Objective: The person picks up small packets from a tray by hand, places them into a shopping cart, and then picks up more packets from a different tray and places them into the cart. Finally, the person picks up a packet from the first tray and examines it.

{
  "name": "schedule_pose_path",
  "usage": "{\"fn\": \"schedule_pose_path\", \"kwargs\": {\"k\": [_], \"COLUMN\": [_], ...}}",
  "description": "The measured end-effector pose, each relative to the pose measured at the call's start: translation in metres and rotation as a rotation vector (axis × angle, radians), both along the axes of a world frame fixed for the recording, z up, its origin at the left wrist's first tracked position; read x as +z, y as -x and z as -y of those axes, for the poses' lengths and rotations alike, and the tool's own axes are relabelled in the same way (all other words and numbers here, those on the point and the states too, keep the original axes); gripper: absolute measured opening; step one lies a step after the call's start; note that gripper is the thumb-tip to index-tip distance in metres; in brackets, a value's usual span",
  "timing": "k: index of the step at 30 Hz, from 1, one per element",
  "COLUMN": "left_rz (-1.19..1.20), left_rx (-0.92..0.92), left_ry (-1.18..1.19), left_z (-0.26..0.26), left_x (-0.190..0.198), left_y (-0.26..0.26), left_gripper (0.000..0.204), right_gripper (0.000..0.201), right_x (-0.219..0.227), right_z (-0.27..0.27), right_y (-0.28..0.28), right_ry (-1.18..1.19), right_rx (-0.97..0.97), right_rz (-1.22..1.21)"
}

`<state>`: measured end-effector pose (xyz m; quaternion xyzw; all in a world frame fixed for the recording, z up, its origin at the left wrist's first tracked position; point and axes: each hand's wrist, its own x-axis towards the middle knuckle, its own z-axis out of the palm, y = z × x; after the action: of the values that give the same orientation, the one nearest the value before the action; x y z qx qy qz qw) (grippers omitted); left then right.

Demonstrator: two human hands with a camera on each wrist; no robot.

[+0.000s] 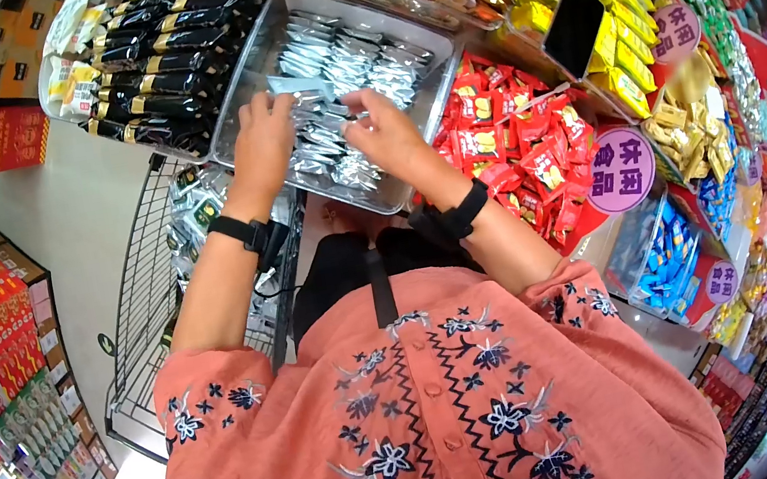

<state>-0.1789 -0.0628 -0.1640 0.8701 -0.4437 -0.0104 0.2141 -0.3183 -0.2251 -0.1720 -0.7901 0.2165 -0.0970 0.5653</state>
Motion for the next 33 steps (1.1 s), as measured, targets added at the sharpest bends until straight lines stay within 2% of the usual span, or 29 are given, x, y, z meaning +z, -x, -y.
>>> {"fn": "schedule_pose_path", "kwargs": {"k": [5, 8, 12, 16, 17, 23, 26, 29, 33], "left_rz": [-0.031, -0.043, -0.096, -0.142, -0.163, -0.164, -0.191, -0.314, -0.476], "left_rx": [0.009, -0.021, -0.067, -0.144, -0.165, -0.229, -0.247, -0.107, 0.247], "left_ry": [0.062, 0.104, 0.125, 0.163, 0.173, 0.184, 0.223, 0.354, 0.47], "left_z": [-0.009, -0.013, -0.024, -0.031, -0.031, -0.028, -0.029, -0.027, -0.015], "left_x": [0.003, 0.004, 0.014, 0.011, 0.012, 0.007, 0.01, 0.012, -0.017], "left_y": [0.011, 0.016, 0.028, 0.045, 0.05, 0.059, 0.056, 0.048, 0.03], "left_gripper": [0.026, 0.032, 0.035, 0.031, 0.032, 0.033, 0.036, 0.04, 0.042], "right_gripper": [0.058, 0.063, 0.064, 0.057, 0.054, 0.054, 0.056, 0.055, 0.054], "right_x": [-0.019, -0.032, -0.016, -0.019, -0.017, -0.022, -0.007, 0.001, -0.012], "right_z": [0.006, 0.002, 0.002, 0.001, -0.001, 0.021, 0.02, 0.016, 0.012], "right_y": [-0.044, -0.067, -0.067, -0.029, -0.023, -0.013, -0.015, -0.021, -0.024], "right_ry": [0.016, -0.108, -0.158, 0.149, 0.098, 0.161, 0.278, 0.091, 0.06], "right_rx": [-0.018, -0.06, 0.037, 0.137, 0.124, 0.243, 0.274, 0.259, 0.228], "right_rz": [-0.016, -0.04, -0.255, -0.308, -0.308, -0.475, -0.373, -0.425, -0.48]}}
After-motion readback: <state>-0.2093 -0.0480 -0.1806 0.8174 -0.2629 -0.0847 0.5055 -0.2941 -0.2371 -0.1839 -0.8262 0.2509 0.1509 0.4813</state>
